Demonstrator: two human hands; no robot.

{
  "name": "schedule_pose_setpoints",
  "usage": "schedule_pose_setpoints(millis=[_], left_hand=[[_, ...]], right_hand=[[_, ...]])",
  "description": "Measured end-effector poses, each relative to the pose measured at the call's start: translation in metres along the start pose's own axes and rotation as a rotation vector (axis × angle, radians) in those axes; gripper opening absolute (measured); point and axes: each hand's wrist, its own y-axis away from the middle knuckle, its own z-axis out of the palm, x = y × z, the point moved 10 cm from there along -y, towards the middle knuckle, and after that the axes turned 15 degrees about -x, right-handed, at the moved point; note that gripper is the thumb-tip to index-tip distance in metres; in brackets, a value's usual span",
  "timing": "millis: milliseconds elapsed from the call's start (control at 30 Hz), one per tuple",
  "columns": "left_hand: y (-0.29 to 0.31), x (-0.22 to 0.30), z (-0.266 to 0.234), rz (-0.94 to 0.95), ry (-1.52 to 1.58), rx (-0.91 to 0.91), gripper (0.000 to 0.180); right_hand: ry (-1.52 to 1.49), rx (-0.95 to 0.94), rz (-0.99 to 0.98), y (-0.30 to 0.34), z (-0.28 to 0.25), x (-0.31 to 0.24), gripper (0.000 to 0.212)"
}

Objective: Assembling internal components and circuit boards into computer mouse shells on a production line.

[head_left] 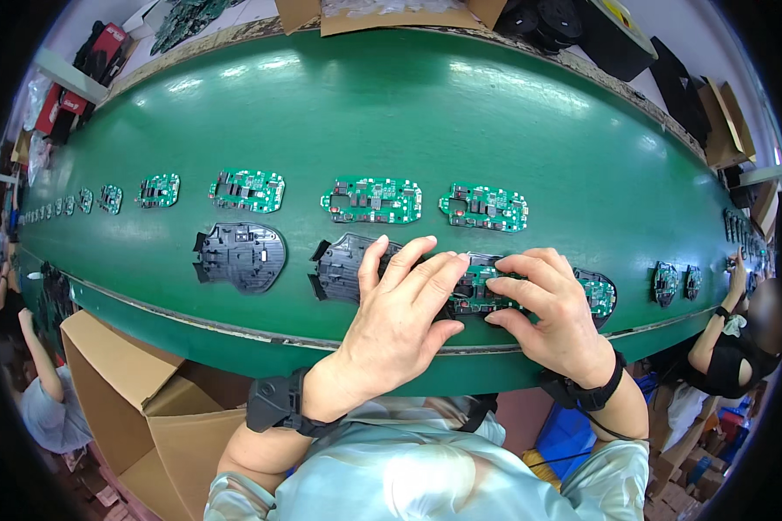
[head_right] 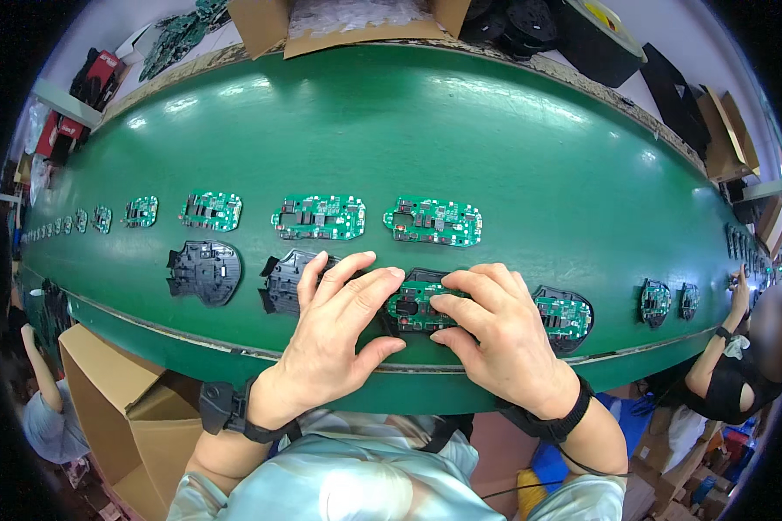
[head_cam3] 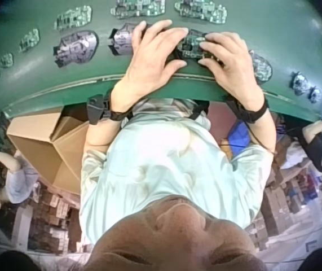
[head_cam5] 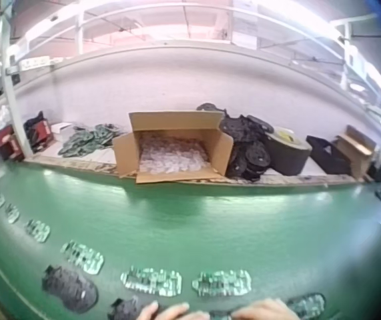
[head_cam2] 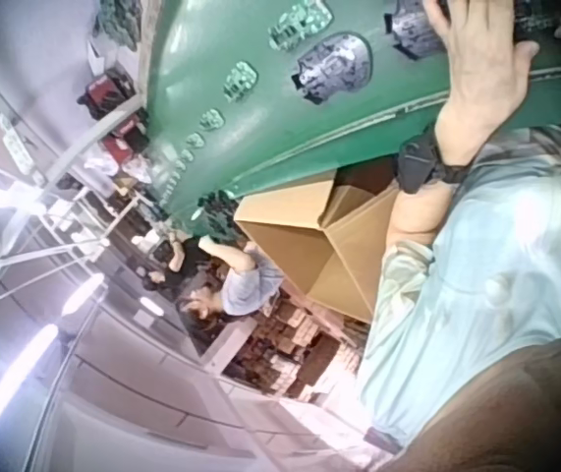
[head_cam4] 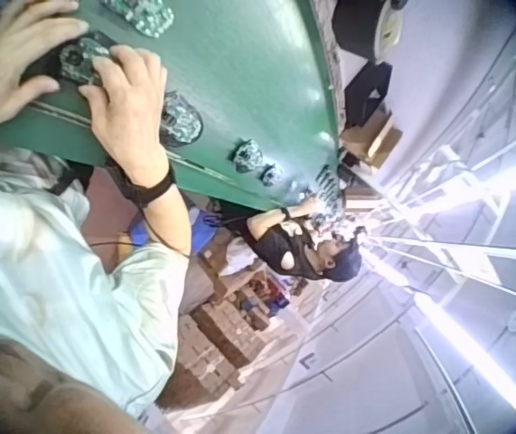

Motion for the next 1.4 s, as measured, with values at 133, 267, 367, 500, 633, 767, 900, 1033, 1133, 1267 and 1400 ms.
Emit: schedule_pose_setpoints(millis=[133,267,367,500,633,767,900,1033,1133,1267,1400], left_hand=[[-0.003,0.001,-0.001,0.008,-0.001,-0.014,0.080],[-0.005,0.002,-0.004,-0.005,-0.016,-0.015,0.077],[-0.007,0.002,-0.003,0.003,-0.006,-0.028,0.074],[-0.008,0.002,-0.003,0.037,0.023,-0.031,0.064],[-0.008,0.001,-0.002,0.065,0.037,-0.019,0.056],[-0.009,0.002,-0.004,0.093,0.048,-0.026,0.052],[-0.013,0.004,-0.004,0.073,0.000,-0.054,0.050],[-0.021,0.006,-0.011,0.054,0.021,-0.070,0.050],[-0.025,0.001,-0.013,-0.019,-0.087,0.013,0.047],[-0.031,0.008,-0.017,-0.023,-0.127,-0.025,0.046],[-0.035,0.007,-0.018,-0.048,-0.109,-0.053,0.044]], right_hand=[[-0.018,0.015,0.019,-0.001,0.001,0.000,0.040],[0.020,0.048,0.025,-0.001,0.002,-0.005,0.040],[0.059,0.084,0.033,0.001,0.002,-0.007,0.041],[0.098,0.132,0.032,0.000,0.002,-0.010,0.041],[0.105,0.147,0.039,-0.002,0.001,-0.011,0.040],[0.104,0.148,0.060,-0.003,-0.001,-0.010,0.038],[0.109,0.125,0.093,-0.006,-0.001,-0.009,0.036],[0.095,0.104,0.116,-0.008,-0.002,-0.006,0.034],[0.075,0.092,0.131,-0.010,-0.003,-0.004,0.034],[0.057,0.088,0.135,-0.009,-0.003,-0.001,0.035],[0.076,0.125,0.128,-0.008,-0.005,-0.004,0.036]])
